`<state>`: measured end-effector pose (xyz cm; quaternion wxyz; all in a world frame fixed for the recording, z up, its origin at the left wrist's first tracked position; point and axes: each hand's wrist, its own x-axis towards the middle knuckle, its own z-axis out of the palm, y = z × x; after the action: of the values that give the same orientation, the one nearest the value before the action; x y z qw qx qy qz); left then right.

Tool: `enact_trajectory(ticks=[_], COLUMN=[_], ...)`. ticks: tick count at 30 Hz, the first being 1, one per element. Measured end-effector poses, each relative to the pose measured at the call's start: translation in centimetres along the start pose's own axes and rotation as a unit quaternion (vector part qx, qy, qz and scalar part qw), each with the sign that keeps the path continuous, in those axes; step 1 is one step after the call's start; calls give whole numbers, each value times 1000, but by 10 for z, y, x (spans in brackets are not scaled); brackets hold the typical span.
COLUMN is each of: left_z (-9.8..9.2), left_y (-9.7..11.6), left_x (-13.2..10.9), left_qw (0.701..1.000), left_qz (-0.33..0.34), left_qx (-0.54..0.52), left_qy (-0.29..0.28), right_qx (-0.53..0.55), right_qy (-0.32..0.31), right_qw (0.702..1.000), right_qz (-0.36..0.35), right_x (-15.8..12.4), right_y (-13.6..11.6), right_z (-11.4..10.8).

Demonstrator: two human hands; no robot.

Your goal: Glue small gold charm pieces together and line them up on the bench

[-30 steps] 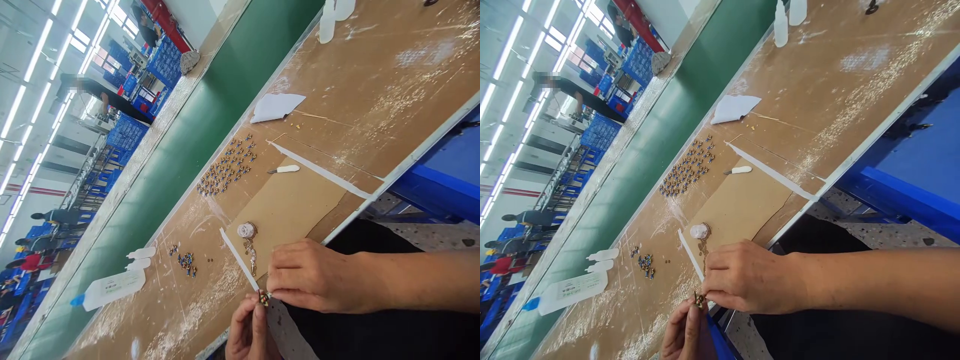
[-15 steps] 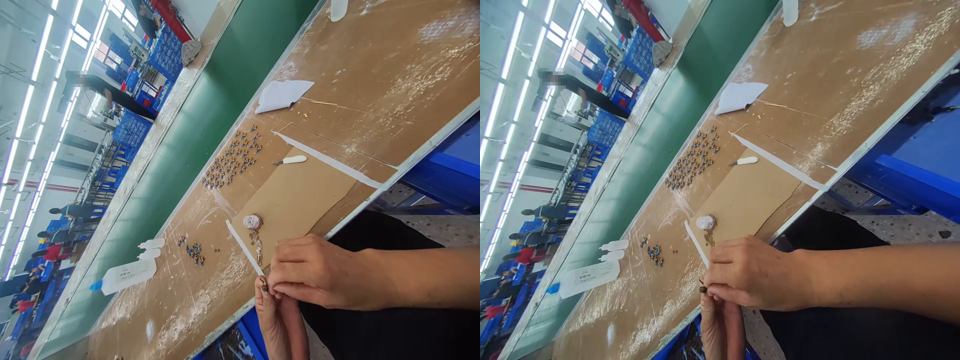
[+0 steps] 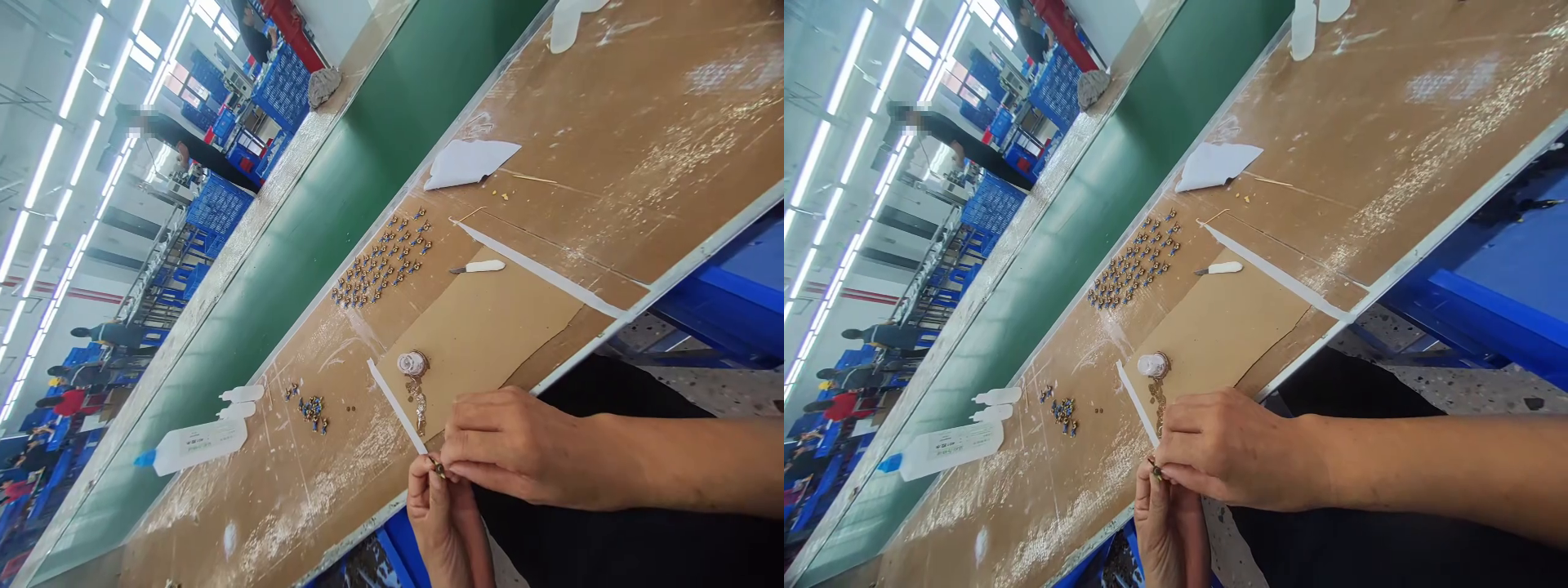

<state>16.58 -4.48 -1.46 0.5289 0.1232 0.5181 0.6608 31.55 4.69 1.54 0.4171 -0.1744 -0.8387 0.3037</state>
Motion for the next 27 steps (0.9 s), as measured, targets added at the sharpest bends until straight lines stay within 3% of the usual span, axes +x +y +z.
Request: enact_trajectory(ticks=[11, 18, 21, 24, 27], left_z=[-1, 15, 13, 9, 13], left_y=[3, 7, 8, 9, 11], left_x=[-3, -13, -13, -11, -12], left_qw=[993, 975, 964, 945, 896], left_qz=[65, 139, 178, 236, 325], left_qx=[79, 130, 168, 219, 299], left_qy=[63, 118, 102, 64, 55], right_qx=[-47, -28, -14, 22, 89], right_qy=[-37, -32, -15, 12, 47], right_qw=[998, 999, 1000, 1000, 995], right_qz=[-6, -13, -17, -13, 11], right_x=[-2, -3, -3, -4, -6], right_y=[-1, 2, 3, 4, 8], right_z=[0, -1, 0, 2, 5])
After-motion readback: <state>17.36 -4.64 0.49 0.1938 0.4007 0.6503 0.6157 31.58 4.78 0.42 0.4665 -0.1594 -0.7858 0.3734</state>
